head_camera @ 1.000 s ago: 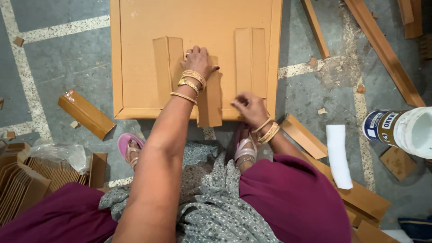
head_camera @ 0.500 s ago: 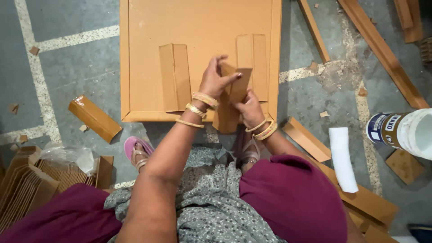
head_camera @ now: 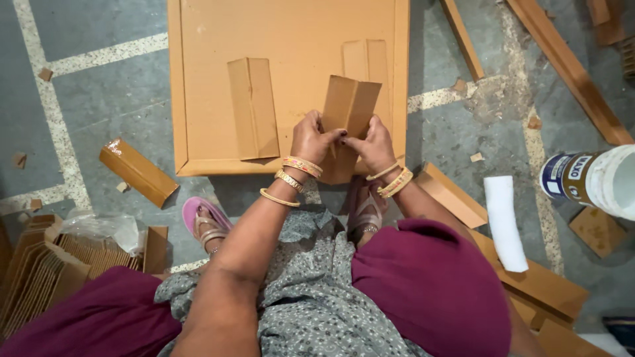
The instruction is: The person sits on the floor and assembles a wooden frame by applying glue to small wooden pieces and attaching them to a larger flat board. The person uses a white foam applicator to spread the adhesive and presses the pieces into place.
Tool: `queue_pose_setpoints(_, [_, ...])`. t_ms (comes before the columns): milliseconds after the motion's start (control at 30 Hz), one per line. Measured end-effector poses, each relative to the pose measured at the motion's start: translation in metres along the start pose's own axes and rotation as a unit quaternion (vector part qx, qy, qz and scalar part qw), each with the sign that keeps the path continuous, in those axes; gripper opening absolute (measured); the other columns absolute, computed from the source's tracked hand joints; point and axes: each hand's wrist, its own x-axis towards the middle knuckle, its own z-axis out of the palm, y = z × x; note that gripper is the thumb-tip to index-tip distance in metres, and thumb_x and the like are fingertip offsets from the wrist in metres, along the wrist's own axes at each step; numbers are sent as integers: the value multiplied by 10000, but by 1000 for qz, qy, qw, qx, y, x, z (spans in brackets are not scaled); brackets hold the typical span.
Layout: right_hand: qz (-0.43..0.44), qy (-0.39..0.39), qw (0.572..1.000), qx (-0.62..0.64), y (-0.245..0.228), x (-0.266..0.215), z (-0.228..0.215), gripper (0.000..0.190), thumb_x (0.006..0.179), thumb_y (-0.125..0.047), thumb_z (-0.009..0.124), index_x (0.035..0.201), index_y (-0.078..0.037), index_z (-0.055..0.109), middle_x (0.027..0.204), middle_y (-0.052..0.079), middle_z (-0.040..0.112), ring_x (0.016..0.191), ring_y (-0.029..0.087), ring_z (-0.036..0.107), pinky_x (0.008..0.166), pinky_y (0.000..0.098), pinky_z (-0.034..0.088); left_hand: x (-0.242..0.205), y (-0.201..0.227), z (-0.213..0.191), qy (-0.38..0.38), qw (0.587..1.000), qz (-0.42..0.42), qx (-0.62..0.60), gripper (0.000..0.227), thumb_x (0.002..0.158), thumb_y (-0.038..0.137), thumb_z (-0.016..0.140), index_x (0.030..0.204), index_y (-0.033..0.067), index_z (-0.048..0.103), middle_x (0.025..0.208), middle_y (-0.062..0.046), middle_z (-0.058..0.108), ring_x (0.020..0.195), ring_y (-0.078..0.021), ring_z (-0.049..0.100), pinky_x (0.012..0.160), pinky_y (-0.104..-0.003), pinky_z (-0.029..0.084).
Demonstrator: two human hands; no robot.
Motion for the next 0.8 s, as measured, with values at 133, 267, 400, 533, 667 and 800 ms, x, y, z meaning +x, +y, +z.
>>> queue_pose_setpoints(133, [-4, 60, 990, -125, -2, 1, 9, 496, 807, 68, 816, 1214, 20, 537, 1148, 147, 718, 1034, 229, 734, 867, 339, 626, -10, 5, 6, 49, 998, -19, 30, 389, 718, 211, 918, 818, 4, 603, 704, -132, 646, 599, -220, 595, 575, -370, 496])
queue_pose_setpoints(267, [46, -2, 984, 173, -2, 5, 11, 508, 806, 110, 737, 1259, 6, 533, 1145, 105, 697, 1029, 203, 722, 874, 340, 636, 3, -18, 4, -22, 991, -11, -133, 323, 758, 215, 888, 866, 40, 638, 779, -60, 705, 676, -143, 635, 606, -312, 538])
queue_pose_setpoints(400, [84, -37, 969, 228, -7, 4, -1, 480, 874, 62, 734, 1309, 20, 536, 1131, 112, 696, 1011, 201, 699, 864, 320, 606, 16, -42, -2, -139, 963, -30, -230, 261, 806, 204, 843, 985, 80, 698, 863, -5, 735, 740, -89, 653, 640, -249, 545])
queue_pose_setpoints(533, [19, 29, 972, 233, 10, 11, -7, 490, 896, 33, 765, 1330, 18, 539, 1166, 120, 686, 1062, 201, 690, 907, 328, 602, -19, -41, -18, -201, 893, -171, -364, 223, 953, 197, 729, 1087, 33, 661, 1002, -46, 730, 897, -131, 710, 774, -292, 607])
queue_pose_setpoints(667, [-19, 43, 904, 424, 18, 3, -36, 366, 956, -10, 743, 1271, -23, 557, 1226, 119, 684, 1116, 234, 677, 972, 397, 571, -59, -11, -14, -238, 846, -202, -432, 260, 954, 144, 660, 1202, 92, 604, 1062, -36, 712, 921, -201, 715, 769, -375, 602])
queue_pose_setpoints(800, [-33, 64, 853, 516, 15, -13, -44, 359, 932, -29, 708, 1267, -66, 586, 1226, 59, 700, 1140, 178, 695, 1010, 346, 575, -61, -16, 6, -249, 803, -191, -506, 256, 1016, 130, 637, 1245, 23, 599, 1149, -74, 720, 1045, -224, 716, 911, -411, 607])
